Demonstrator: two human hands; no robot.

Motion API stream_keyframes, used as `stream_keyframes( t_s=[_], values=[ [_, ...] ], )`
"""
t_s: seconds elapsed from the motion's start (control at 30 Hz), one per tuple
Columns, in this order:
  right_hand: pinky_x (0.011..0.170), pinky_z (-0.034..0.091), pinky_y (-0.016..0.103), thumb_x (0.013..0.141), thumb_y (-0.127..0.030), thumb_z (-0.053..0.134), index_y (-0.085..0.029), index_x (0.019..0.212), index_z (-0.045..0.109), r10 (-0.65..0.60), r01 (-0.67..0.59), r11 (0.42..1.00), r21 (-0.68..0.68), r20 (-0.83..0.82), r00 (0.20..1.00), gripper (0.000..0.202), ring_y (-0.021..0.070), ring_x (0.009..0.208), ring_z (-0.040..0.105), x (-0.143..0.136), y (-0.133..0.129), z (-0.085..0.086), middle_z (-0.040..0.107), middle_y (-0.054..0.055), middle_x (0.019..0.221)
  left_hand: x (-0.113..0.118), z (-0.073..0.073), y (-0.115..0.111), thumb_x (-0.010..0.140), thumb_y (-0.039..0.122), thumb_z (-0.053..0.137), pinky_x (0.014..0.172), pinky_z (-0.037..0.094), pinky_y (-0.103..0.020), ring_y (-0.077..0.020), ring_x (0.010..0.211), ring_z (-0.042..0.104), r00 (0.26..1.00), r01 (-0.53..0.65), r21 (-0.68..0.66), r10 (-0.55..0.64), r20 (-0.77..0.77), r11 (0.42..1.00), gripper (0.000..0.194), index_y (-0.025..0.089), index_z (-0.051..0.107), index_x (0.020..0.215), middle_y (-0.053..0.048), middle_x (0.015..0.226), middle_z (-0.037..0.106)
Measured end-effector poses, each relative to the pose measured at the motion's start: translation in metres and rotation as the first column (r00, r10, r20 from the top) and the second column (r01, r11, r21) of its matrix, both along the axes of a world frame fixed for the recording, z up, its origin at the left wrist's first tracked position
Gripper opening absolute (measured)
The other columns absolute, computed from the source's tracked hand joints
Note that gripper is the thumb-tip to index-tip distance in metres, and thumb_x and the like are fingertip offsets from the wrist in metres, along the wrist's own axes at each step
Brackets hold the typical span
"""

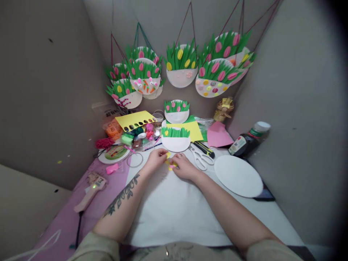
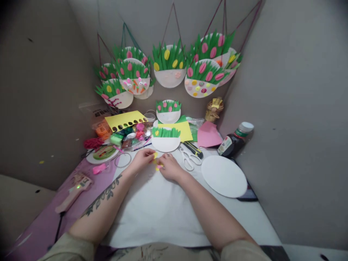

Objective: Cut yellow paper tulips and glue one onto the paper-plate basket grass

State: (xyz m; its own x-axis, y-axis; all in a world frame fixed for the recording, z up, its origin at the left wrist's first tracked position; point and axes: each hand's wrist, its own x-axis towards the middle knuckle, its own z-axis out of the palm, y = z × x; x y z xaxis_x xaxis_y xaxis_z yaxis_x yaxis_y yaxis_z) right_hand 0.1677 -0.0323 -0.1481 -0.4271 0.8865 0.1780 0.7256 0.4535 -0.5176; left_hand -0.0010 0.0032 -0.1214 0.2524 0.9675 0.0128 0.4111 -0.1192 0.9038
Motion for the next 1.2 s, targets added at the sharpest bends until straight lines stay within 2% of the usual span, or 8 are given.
stream_keyframes(
  t_s=[0.17,0.37,0.53,0.67,0.77,0.83,1.0,1.2],
  values=[
    [0.085,0.037,0.033,0.072,-0.012,0.053,-0.018,0.090,0.059,-0.036,0.036,0.999,-0.013,0.021,0.999,0.019,0.0217,0.096,0.044,-0.005,0.001,0.000,0.053,0.008,0.098,-0.014,-0.011,0.001,0.067,0.022,0.055,0.055,0.043,-0.022,-0.0130,0.060,0.057,0.999,-0.037,0.008,0.037,-0.013,0.999,0.017,0.014,0.066,0.077,-0.002,0.068,0.065],
    [0.083,0.038,0.032,0.073,-0.013,0.053,-0.018,0.082,0.060,-0.055,0.056,0.998,-0.039,0.026,0.998,0.013,0.0210,0.092,0.046,-0.008,0.000,0.001,0.054,0.008,0.091,-0.030,-0.009,0.004,0.066,0.025,0.057,0.051,0.042,-0.021,-0.0129,0.056,0.058,0.992,-0.128,-0.003,0.128,-0.013,0.992,0.020,0.013,0.063,0.080,-0.002,0.067,0.066],
    [0.074,0.041,0.028,0.065,-0.012,0.058,-0.017,0.070,0.060,-0.074,0.047,0.987,-0.152,-0.175,0.982,0.007,0.0174,0.080,0.051,-0.004,0.001,0.002,0.056,0.004,0.082,-0.029,-0.011,0.005,0.064,0.023,0.058,0.051,0.044,-0.022,-0.0138,0.053,0.059,0.994,-0.105,-0.044,0.106,0.034,0.994,0.019,0.013,0.062,0.080,-0.002,0.061,0.066],
    [0.057,0.040,0.024,0.069,-0.020,0.055,-0.018,0.071,0.056,-0.301,0.185,0.937,-0.296,-0.416,0.858,0.004,0.0135,0.061,0.052,0.012,0.009,0.003,0.057,-0.001,0.066,-0.028,-0.013,0.004,0.063,0.024,0.061,0.050,0.044,-0.022,-0.0144,0.054,0.060,0.992,-0.101,-0.073,0.106,0.069,0.992,0.023,0.014,0.062,0.083,-0.003,0.063,0.067],
    [0.057,0.039,0.025,0.069,-0.019,0.054,-0.019,0.071,0.057,-0.419,0.359,0.907,-0.221,-0.388,0.821,0.004,0.0139,0.060,0.051,0.022,0.015,0.004,0.057,-0.002,0.064,-0.027,-0.013,0.004,0.062,0.024,0.061,0.049,0.044,-0.022,-0.0137,0.052,0.059,0.991,-0.090,-0.105,0.099,0.085,0.990,0.022,0.015,0.061,0.082,-0.002,0.061,0.066],
    [0.063,0.040,0.027,0.070,-0.017,0.054,-0.019,0.075,0.060,-0.381,0.350,0.924,-0.150,-0.325,0.865,0.008,0.0149,0.065,0.053,0.022,0.015,0.004,0.059,0.000,0.068,-0.025,-0.014,0.002,0.062,0.023,0.061,0.049,0.044,-0.022,-0.0134,0.052,0.059,0.992,-0.088,-0.111,0.097,0.075,0.990,0.020,0.015,0.061,0.081,-0.002,0.061,0.066],
    [0.084,0.038,0.032,0.071,-0.017,0.060,-0.019,0.095,0.063,-0.001,-0.001,1.000,-0.011,-0.116,0.993,0.025,0.0203,0.094,0.049,0.001,0.002,0.004,0.056,0.006,0.095,-0.023,-0.010,-0.002,0.063,0.020,0.059,0.050,0.044,-0.021,-0.0117,0.053,0.058,0.993,-0.077,-0.113,0.086,0.080,0.991,0.018,0.014,0.061,0.080,-0.001,0.064,0.064],
    [0.077,0.038,0.028,0.068,-0.010,0.057,-0.018,0.075,0.061,-0.034,0.032,0.998,-0.061,-0.029,0.999,0.011,0.0187,0.087,0.048,-0.011,0.002,-0.002,0.054,0.005,0.085,-0.022,-0.008,-0.003,0.061,0.017,0.060,0.052,0.044,-0.021,-0.0104,0.054,0.057,0.984,-0.056,-0.165,0.083,0.160,0.985,0.021,0.015,0.060,0.082,0.000,0.066,0.065]
  ],
)
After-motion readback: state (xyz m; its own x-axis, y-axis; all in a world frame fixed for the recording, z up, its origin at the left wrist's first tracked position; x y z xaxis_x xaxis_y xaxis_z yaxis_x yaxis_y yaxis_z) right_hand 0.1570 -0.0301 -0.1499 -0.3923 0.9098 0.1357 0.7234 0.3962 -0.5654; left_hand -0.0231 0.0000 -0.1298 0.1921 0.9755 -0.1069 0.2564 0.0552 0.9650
